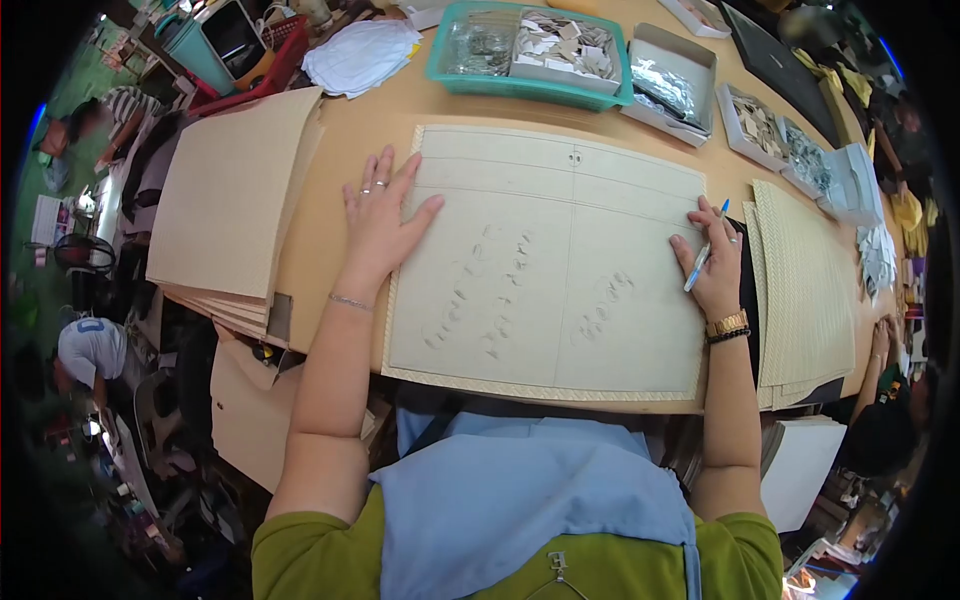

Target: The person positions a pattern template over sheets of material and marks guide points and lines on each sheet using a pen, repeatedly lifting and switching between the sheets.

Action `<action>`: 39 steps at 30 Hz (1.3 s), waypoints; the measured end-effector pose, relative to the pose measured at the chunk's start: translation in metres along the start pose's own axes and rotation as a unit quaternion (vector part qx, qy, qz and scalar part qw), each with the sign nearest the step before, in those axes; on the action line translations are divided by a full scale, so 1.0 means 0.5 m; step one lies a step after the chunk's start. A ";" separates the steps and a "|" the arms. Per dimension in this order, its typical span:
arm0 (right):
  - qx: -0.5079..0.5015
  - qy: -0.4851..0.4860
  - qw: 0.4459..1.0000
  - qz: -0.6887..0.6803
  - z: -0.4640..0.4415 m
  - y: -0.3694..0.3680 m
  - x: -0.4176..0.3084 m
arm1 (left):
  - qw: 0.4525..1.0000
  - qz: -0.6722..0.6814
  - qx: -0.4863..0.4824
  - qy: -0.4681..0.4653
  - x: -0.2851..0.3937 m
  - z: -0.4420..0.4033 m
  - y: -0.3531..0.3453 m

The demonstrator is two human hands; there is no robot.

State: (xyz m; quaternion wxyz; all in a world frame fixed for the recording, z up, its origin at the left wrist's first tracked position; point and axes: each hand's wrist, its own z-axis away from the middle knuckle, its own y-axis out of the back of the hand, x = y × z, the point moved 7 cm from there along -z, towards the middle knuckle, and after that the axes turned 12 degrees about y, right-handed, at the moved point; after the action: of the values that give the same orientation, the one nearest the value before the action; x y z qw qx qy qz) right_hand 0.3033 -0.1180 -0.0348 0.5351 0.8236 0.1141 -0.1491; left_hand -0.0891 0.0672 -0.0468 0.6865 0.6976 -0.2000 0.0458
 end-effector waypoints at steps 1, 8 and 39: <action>-0.002 -0.001 1.000 -0.008 -0.001 -0.001 -0.002 | 1.000 -0.006 -0.001 0.004 -0.001 0.001 0.003; 0.000 -0.010 0.999 0.038 0.001 0.011 -0.011 | 0.995 -0.025 0.042 -0.088 0.059 0.021 0.021; 0.049 -0.057 0.932 -0.356 -0.246 -0.163 -0.134 | 0.989 -0.046 -0.030 -0.137 0.196 0.048 -0.060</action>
State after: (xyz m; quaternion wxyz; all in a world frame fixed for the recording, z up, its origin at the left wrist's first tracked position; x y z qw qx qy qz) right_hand 0.2279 0.0253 -0.0322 0.4119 0.7442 0.3617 -0.3817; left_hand 0.0060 0.0217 -0.0430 0.6748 0.6845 -0.2612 -0.0882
